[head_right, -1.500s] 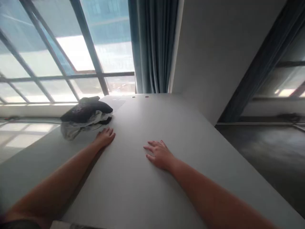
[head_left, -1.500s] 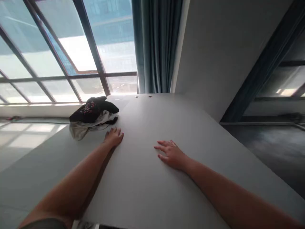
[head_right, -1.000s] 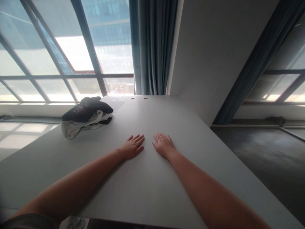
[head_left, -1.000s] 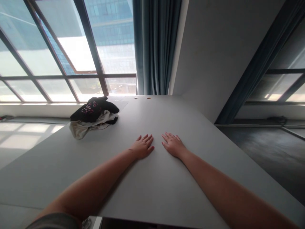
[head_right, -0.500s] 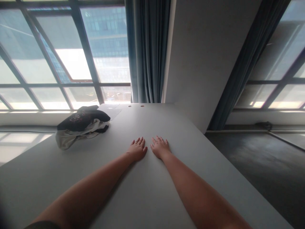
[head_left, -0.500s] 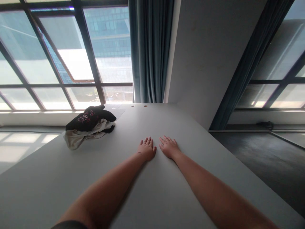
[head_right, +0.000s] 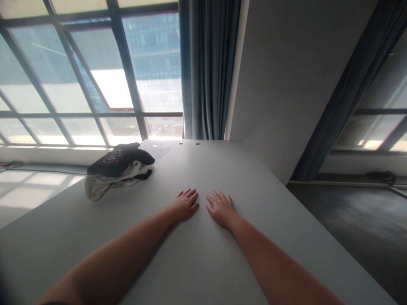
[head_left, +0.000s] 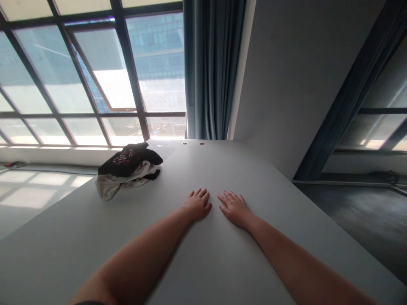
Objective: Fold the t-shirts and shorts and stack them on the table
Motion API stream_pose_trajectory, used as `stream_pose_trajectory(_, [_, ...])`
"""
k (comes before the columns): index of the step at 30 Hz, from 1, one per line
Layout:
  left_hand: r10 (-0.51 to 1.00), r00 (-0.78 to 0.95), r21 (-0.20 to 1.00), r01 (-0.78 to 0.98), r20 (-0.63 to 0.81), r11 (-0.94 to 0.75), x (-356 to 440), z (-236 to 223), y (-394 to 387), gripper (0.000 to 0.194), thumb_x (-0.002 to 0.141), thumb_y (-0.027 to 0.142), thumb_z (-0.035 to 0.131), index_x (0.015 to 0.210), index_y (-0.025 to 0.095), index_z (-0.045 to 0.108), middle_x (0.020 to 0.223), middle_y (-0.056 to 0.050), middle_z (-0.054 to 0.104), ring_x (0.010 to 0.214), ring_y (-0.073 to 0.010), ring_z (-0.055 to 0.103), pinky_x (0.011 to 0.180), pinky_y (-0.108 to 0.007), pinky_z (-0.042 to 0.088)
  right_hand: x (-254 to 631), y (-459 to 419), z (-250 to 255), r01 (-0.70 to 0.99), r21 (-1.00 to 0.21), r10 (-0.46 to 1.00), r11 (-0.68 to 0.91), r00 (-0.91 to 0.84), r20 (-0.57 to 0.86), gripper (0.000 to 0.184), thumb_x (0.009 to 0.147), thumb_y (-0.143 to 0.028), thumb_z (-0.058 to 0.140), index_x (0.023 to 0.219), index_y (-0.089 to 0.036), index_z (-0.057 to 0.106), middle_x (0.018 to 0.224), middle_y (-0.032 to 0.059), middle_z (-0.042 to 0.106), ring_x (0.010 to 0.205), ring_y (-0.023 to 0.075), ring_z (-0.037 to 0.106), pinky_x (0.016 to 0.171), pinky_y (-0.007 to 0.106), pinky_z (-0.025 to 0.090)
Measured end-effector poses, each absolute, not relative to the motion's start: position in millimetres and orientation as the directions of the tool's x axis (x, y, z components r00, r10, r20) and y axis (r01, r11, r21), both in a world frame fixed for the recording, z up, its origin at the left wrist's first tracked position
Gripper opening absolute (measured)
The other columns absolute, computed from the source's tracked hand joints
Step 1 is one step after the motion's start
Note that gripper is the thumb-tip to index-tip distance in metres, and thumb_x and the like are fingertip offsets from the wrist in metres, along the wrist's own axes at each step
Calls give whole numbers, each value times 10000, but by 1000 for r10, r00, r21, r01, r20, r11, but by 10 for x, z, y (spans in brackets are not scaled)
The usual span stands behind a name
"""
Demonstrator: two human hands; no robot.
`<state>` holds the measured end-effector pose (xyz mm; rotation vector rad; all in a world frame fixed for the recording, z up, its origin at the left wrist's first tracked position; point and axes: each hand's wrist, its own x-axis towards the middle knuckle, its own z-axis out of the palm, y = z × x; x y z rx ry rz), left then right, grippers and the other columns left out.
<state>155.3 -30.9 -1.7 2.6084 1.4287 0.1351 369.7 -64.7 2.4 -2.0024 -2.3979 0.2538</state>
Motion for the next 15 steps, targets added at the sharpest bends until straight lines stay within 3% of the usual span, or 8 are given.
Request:
stream_pose_trajectory(9, [747, 663, 209, 737, -41, -642, 1297, 10, -35, 640, 1045, 522, 378, 1637, 278, 357, 1741, -50, 263, 1611, -249, 218, 1309, -473, 167, 3710, -580, 17, 967, -139, 970, 214, -227, -84, 630, 1041, -445, 374, 1654, -300, 370, 1742, 71, 228, 1604, 318, 208, 1277, 588, 130])
stream_pose_trajectory(15, [868, 495, 152, 860, -19, -487, 996, 23, 233, 635, 1056, 515, 340, 1632, 251, 380, 1731, -78, 288, 1605, -266, 236, 1304, -475, 188, 3795, -384, 73, 936, -182, 945, 301, -319, -78, 638, 1035, -477, 380, 1644, -287, 393, 1738, 61, 242, 1602, 280, 229, 1294, 531, 134])
